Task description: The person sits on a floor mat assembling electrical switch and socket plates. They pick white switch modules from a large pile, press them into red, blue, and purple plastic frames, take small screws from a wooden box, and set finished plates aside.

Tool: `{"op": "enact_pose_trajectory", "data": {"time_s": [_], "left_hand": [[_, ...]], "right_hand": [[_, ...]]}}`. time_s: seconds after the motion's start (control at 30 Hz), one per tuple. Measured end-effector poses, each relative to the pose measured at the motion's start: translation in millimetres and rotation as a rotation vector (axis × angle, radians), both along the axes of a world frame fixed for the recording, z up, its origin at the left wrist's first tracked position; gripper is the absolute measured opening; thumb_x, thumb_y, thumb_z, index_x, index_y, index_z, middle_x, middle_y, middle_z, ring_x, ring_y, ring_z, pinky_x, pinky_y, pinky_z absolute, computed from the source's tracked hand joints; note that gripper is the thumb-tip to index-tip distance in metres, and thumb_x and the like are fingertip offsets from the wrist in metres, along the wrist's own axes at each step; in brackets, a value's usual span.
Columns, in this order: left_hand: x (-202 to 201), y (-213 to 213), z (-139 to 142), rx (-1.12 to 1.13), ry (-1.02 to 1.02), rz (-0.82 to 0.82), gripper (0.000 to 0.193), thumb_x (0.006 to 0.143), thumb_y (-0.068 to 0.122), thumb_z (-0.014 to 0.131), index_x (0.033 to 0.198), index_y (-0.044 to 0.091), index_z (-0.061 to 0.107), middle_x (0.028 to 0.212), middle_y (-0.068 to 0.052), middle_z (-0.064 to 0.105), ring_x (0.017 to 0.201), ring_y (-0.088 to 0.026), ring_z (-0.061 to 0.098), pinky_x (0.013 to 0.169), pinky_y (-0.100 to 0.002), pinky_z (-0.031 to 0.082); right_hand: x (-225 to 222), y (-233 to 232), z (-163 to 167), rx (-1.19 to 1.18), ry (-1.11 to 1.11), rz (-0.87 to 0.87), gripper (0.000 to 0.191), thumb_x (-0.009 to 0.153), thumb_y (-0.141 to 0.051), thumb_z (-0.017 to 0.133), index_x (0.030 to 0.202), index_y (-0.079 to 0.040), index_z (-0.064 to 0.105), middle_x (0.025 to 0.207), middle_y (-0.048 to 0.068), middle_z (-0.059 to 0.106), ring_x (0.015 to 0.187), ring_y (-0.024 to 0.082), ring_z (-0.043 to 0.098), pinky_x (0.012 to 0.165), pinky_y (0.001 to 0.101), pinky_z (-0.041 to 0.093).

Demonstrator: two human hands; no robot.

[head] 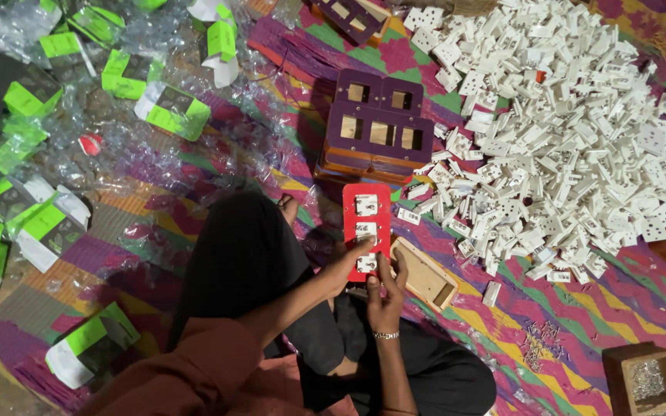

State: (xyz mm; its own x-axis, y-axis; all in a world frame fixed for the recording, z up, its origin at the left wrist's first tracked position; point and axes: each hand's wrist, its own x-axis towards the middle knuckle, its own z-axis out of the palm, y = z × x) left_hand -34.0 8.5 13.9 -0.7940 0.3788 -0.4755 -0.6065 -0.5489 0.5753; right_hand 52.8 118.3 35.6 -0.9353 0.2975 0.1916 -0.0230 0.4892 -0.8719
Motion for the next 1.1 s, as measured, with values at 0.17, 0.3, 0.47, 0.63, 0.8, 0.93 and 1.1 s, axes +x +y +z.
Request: {"op": "enact_pose_trajectory", "data": {"time_s": [0.17, 0.3, 0.47, 0.63, 0.8, 0.93, 1.1], "left_hand": [[2.0, 1.3, -5.5, -0.049, 0.05, 0.024, 0.036, 0.088, 0.029, 0.078, 0.114, 0.005, 0.069, 0.1, -0.004, 0.074, 0.088, -0.012, 0.071, 0.075, -0.031, 0.058], [2.7, 1.2, -5.8, 0.018, -0.039, 0.052, 0.037, 0.088, 0.03, 0.078, 0.114, 0.006, 0.068, 0.1, -0.004, 0.073, 0.088, -0.014, 0.072, 0.074, -0.032, 0.059], [1.9, -3.3, -1.8, 0.071, -0.041, 0.06, 0.036, 0.09, 0.027, 0.076, 0.118, 0.007, 0.066, 0.102, -0.005, 0.072, 0.089, -0.015, 0.072, 0.075, -0.033, 0.059], [2.0, -2.8, -2.9, 0.101, -0.095, 0.086, 0.033, 0.091, 0.026, 0.074, 0.118, 0.009, 0.065, 0.102, -0.003, 0.072, 0.09, -0.015, 0.072, 0.076, -0.034, 0.06], [2.6, -2.1, -11.5, 0.104, -0.123, 0.11, 0.034, 0.09, 0.026, 0.075, 0.117, 0.009, 0.066, 0.102, -0.005, 0.072, 0.089, -0.017, 0.072, 0.076, -0.035, 0.06], [2.4, 3.9, -18.4, 0.091, -0.08, 0.104, 0.035, 0.09, 0.028, 0.075, 0.118, 0.008, 0.066, 0.104, -0.002, 0.072, 0.093, -0.013, 0.071, 0.08, -0.032, 0.058], [6.4, 7.7, -16.1, -0.181, 0.137, -0.072, 0.036, 0.095, 0.03, 0.074, 0.118, 0.003, 0.066, 0.102, -0.002, 0.07, 0.094, -0.009, 0.066, 0.08, -0.028, 0.054]], "right_hand": [[3.5, 1.0, -3.2, -0.068, 0.022, -0.003, 0.043, 0.098, -0.023, 0.07, 0.136, -0.003, 0.066, 0.149, 0.017, 0.055, 0.138, 0.029, 0.053, 0.113, 0.0395, 0.044], [5.2, -2.6, -5.9, -0.119, -0.005, -0.057, 0.041, 0.094, -0.016, 0.073, 0.133, -0.004, 0.068, 0.144, 0.016, 0.059, 0.132, 0.026, 0.058, 0.109, 0.0361, 0.047], [5.1, -3.9, -8.0, -0.169, -0.023, -0.084, 0.041, 0.092, -0.01, 0.074, 0.132, -0.004, 0.069, 0.138, 0.015, 0.064, 0.127, 0.024, 0.06, 0.108, 0.0349, 0.046], [5.2, -4.4, -9.8, -0.187, -0.021, -0.095, 0.039, 0.092, -0.008, 0.074, 0.13, -0.003, 0.07, 0.134, 0.015, 0.066, 0.125, 0.023, 0.061, 0.107, 0.034, 0.047], [5.0, -3.9, -13.8, -0.183, -0.006, -0.102, 0.037, 0.091, -0.006, 0.073, 0.128, -0.002, 0.071, 0.131, 0.014, 0.068, 0.121, 0.023, 0.063, 0.105, 0.0332, 0.048], [7.0, -0.5, -20.8, -0.173, 0.018, -0.148, 0.023, 0.092, -0.005, 0.075, 0.115, -0.001, 0.076, 0.125, 0.014, 0.07, 0.115, 0.02, 0.066, 0.099, 0.0316, 0.053], [5.9, 4.2, -27.2, -0.349, -0.05, -0.226, 0.017, 0.093, -0.004, 0.074, 0.109, 0.001, 0.071, 0.115, 0.01, 0.07, 0.102, 0.018, 0.067, 0.091, 0.0312, 0.055]]}}
